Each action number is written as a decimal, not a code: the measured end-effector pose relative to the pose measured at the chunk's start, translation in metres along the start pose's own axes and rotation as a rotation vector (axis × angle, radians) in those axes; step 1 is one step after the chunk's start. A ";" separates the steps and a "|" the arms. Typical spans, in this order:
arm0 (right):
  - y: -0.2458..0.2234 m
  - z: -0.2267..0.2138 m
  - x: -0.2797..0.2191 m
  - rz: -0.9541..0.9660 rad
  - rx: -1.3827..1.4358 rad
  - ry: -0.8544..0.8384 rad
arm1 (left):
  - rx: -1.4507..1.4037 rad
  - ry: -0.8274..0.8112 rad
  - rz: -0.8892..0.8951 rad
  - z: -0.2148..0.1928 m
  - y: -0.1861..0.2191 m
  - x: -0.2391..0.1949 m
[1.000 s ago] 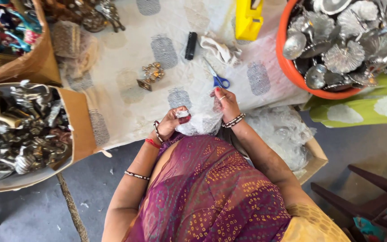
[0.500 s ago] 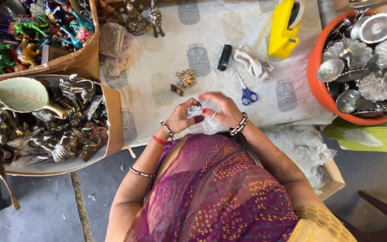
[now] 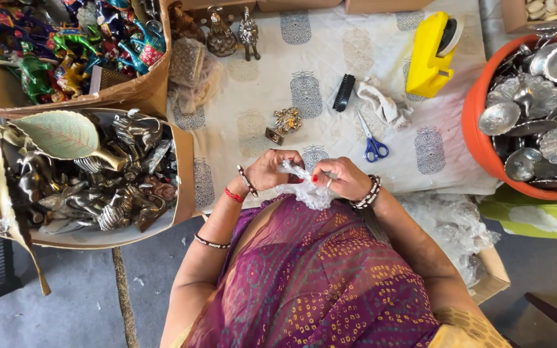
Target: Sorting and inspecting decorative miniature figurines and small artifacts.
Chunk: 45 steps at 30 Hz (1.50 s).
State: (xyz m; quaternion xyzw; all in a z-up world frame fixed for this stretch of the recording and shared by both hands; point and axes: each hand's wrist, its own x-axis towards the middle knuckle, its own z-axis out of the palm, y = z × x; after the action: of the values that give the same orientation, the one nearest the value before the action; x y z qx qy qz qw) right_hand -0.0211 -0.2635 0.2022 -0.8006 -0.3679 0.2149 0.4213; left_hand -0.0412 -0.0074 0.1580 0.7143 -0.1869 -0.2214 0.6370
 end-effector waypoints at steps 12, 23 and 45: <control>0.024 0.001 -0.024 0.066 0.703 -0.178 | -0.148 -0.104 0.166 -0.002 0.023 0.014; 0.015 0.003 -0.033 -0.071 0.573 0.121 | -0.152 -0.024 0.270 -0.001 0.019 0.025; 0.026 0.000 -0.017 0.146 -0.005 0.257 | -0.740 0.248 0.096 0.021 0.007 0.015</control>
State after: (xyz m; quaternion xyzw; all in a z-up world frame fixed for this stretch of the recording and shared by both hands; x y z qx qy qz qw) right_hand -0.0216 -0.2863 0.1815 -0.8473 -0.2520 0.1397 0.4461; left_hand -0.0404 -0.0337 0.1622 0.4482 -0.0490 -0.1559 0.8789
